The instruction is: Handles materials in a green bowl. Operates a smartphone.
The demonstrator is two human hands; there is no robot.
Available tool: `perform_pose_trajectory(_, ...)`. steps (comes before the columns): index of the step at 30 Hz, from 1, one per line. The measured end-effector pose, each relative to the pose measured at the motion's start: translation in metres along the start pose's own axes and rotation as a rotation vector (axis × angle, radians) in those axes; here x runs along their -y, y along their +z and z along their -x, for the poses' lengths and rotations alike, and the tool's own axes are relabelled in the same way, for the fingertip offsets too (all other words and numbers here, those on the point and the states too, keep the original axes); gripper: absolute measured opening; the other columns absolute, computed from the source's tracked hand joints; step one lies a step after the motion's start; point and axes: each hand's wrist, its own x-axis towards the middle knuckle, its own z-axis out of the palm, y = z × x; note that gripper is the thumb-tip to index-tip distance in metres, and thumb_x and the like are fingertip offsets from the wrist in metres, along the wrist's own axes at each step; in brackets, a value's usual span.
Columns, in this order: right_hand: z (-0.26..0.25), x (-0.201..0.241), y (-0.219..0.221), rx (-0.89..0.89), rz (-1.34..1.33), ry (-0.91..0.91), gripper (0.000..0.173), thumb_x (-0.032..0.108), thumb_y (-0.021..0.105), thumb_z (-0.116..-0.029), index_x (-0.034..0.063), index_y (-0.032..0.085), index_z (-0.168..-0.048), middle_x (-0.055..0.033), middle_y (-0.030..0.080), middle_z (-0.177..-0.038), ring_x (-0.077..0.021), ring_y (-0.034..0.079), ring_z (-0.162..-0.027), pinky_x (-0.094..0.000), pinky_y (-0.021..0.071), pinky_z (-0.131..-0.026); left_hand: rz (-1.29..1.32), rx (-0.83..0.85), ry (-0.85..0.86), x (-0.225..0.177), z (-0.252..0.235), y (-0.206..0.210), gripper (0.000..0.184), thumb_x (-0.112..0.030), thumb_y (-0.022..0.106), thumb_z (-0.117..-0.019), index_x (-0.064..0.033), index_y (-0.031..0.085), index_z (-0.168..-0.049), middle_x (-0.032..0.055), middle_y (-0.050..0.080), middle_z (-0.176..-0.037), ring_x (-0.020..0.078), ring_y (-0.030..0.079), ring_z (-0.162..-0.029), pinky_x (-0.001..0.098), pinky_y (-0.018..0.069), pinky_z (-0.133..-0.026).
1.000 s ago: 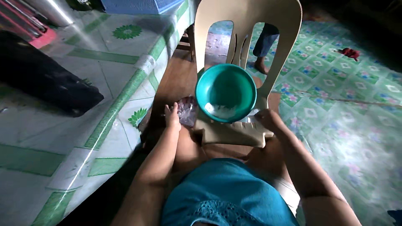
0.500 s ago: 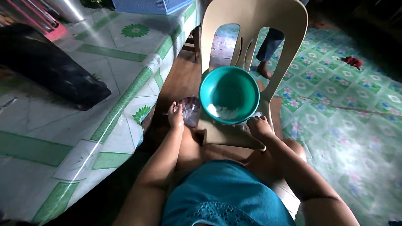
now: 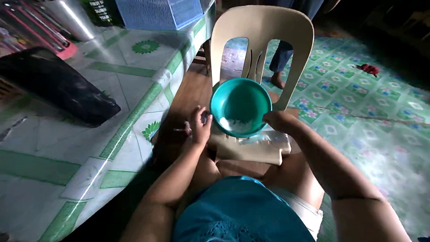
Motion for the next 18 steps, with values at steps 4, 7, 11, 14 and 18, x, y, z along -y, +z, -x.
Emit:
perform_pose_trajectory(4, -0.021, 0.033, -0.051, 0.130, 0.136, -0.033, 0.021, 0.011, 0.055, -0.1047, 0.0060, 0.072, -0.115, -0.0151, 0.071, -0.116, -0.0361, 0.066, -0.115, -0.0640, 0.0437, -0.105, 0.032, 0.171, 0.154, -0.051, -0.018, 0.016, 0.038, -0.026, 0.065, -0.1004, -0.0035, 0.065, -0.132, 0.0160, 0.058, -0.143, 0.0279, 0.051, -0.137, 0.0457, 0.0403, -0.115)
perform_pose_trajectory(7, -0.034, 0.041, -0.059, 0.048, 0.122, -0.182, 0.016, 0.010, 0.060, -0.1010, 0.0066, 0.074, -0.108, -0.0136, 0.073, -0.110, -0.0349, 0.068, -0.110, -0.0643, 0.0453, -0.103, 0.144, 0.507, 0.037, -0.090, -0.031, 0.018, 0.040, -0.028, 0.050, -0.1087, -0.0078, 0.057, -0.143, 0.0103, 0.057, -0.146, 0.0227, 0.053, -0.135, 0.0439, 0.0426, -0.114)
perform_pose_trajectory(11, -0.033, 0.062, -0.081, -0.017, 0.070, -0.245, 0.016, 0.013, 0.060, -0.1021, 0.0053, 0.074, -0.106, -0.0131, 0.073, -0.108, -0.0333, 0.068, -0.108, -0.0614, 0.0456, -0.101, 0.079, 0.627, 0.009, -0.116, -0.042, 0.026, 0.038, -0.017, 0.052, -0.1078, -0.0078, 0.056, -0.144, 0.0118, 0.059, -0.143, 0.0215, 0.057, -0.130, 0.0395, 0.0446, -0.112)
perform_pose_trajectory(14, -0.032, 0.056, -0.087, -0.266, -0.175, -0.333, 0.016, 0.010, 0.063, -0.0998, 0.0015, 0.075, -0.105, -0.0164, 0.071, -0.109, -0.0326, 0.066, -0.111, -0.0559, 0.0475, -0.104, -0.042, 0.558, 0.072, -0.109, -0.059, 0.032, 0.046, -0.021, 0.068, -0.0996, -0.0095, 0.057, -0.143, 0.0156, 0.061, -0.138, 0.0310, 0.057, -0.128, 0.0488, 0.0444, -0.110)
perform_pose_trajectory(18, -0.056, 0.039, -0.051, -0.387, -0.500, -0.042, 0.017, 0.011, 0.065, -0.0992, 0.0027, 0.073, -0.112, -0.0147, 0.070, -0.116, -0.0261, 0.068, -0.108, -0.0498, 0.0541, -0.099, -0.305, 0.649, 0.129, -0.101, -0.081, 0.037, 0.065, -0.030, 0.082, -0.0868, -0.0151, 0.057, -0.145, 0.0185, 0.058, -0.141, 0.0405, 0.051, -0.133, 0.0640, 0.0422, -0.107)
